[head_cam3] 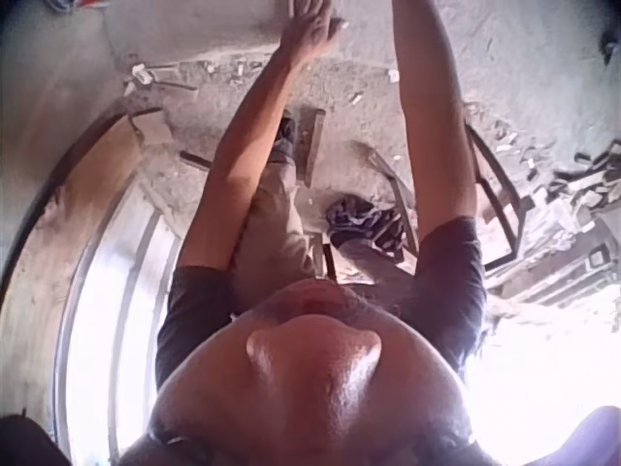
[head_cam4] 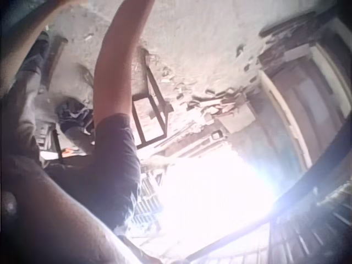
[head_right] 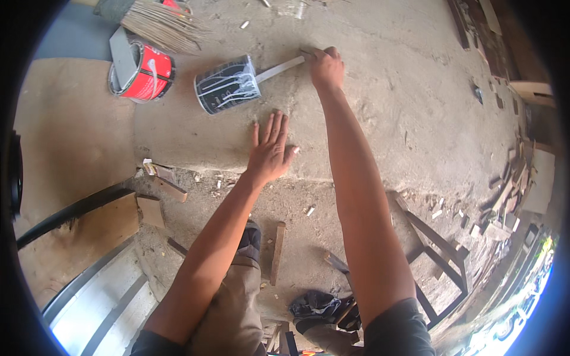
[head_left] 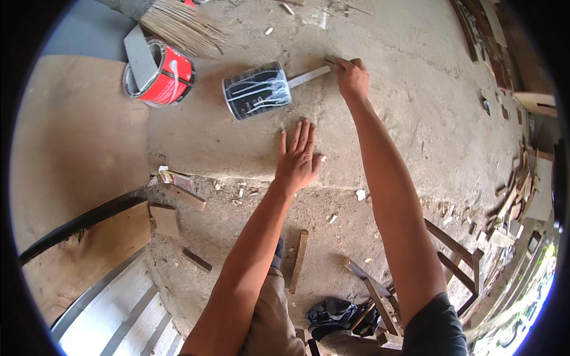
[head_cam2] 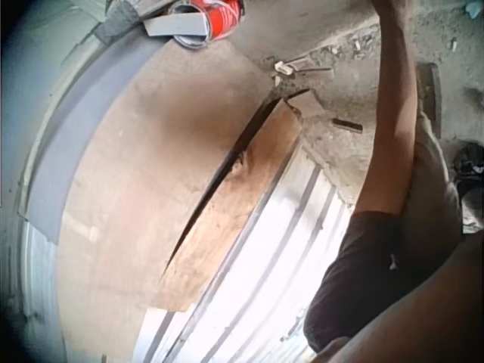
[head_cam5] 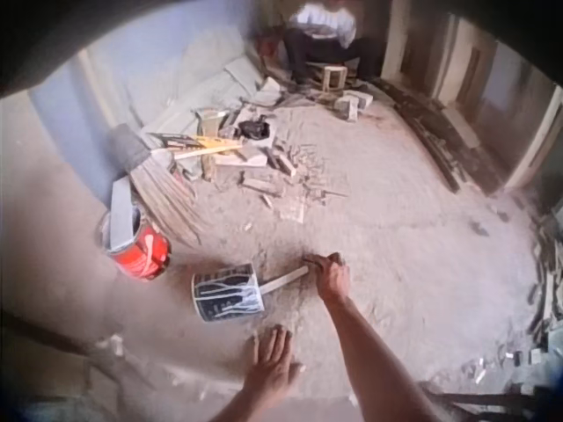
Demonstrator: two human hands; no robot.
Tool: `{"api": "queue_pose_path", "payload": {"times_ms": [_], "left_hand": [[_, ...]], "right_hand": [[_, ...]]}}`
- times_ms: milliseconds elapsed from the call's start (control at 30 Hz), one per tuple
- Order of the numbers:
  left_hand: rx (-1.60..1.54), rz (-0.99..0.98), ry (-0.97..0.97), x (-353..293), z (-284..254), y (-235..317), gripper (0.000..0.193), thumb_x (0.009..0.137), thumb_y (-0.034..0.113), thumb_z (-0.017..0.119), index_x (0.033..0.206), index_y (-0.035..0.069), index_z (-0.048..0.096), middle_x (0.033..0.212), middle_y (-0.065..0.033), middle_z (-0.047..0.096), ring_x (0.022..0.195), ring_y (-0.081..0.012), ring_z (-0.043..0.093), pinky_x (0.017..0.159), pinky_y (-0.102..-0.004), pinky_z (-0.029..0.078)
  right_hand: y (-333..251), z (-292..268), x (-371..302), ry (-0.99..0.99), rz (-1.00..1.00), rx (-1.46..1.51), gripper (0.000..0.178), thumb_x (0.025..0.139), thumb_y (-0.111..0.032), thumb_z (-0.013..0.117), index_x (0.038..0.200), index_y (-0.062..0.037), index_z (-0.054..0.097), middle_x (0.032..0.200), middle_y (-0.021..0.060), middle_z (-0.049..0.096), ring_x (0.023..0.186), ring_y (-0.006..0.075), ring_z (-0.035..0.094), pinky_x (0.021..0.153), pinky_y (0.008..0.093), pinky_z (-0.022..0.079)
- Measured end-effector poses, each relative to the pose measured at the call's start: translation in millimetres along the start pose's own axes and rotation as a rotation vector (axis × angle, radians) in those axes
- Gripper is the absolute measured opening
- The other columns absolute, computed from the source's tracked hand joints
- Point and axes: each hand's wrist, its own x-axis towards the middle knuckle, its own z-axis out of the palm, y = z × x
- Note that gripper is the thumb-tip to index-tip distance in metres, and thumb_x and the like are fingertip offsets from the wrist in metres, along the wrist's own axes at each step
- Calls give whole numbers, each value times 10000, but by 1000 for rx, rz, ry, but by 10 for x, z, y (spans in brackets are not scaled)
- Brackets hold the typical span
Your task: The person assembles a wooden chair frame by hand, aligning legs and crossbars, then uses a hammer to drive nails into the joints. The person repeatedly adjusts the frame and hammers multiple nails to secure the structure.
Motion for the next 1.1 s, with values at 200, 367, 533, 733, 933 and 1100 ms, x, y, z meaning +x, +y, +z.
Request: {"api": "queue_pose_path", "payload": {"times_ms": [200,367,533,733,933,1100], "left_hand": [[-7,4,10,-10,-36,7,781,963,474,453,1533,22,168,1613,-139,140,1498,-268,112,1193,-542,39],[-16,15,37,11,38,29,778,959,464,468,1538,43,164,1611,-144,148,1497,-282,113,1188,-553,46],[-97,-14,9,-34,-67,5,770,949,409,548,1530,49,193,1595,-172,186,1485,-321,143,1183,-558,64],[-830,-181,290,139,-325,623,494,976,337,562,1317,-20,534,1249,-195,618,1229,-303,542,1052,-426,377],[-1420,-435,220,312,-564,993,329,918,290,668,1133,44,702,994,-53,717,894,-124,656,729,-286,503],[-1343,-405,427,487,-392,771,274,965,265,589,1045,14,663,929,-44,699,822,-130,635,708,-297,491]], "right_hand": [[68,-82,-39,-37,-205,-253,242,909,-242,602,1019,-27,616,996,109,644,999,307,612,841,446,476],[11,-602,-225,-40,-112,191,170,896,-142,618,959,8,568,899,178,673,884,380,653,780,478,508],[-241,-1302,-527,-129,-35,291,176,886,-112,626,1028,-15,666,908,224,677,884,399,655,798,457,524],[-211,-1735,-1028,-297,-54,173,155,889,-153,626,972,-68,724,961,181,697,906,353,673,817,438,529],[-282,-1831,-1404,-396,-6,279,198,848,-218,699,973,-67,722,939,143,720,864,298,696,781,394,543],[-283,-1734,-1373,-408,-56,290,280,842,-251,718,1034,-49,689,980,149,708,868,324,690,783,401,548]]}}
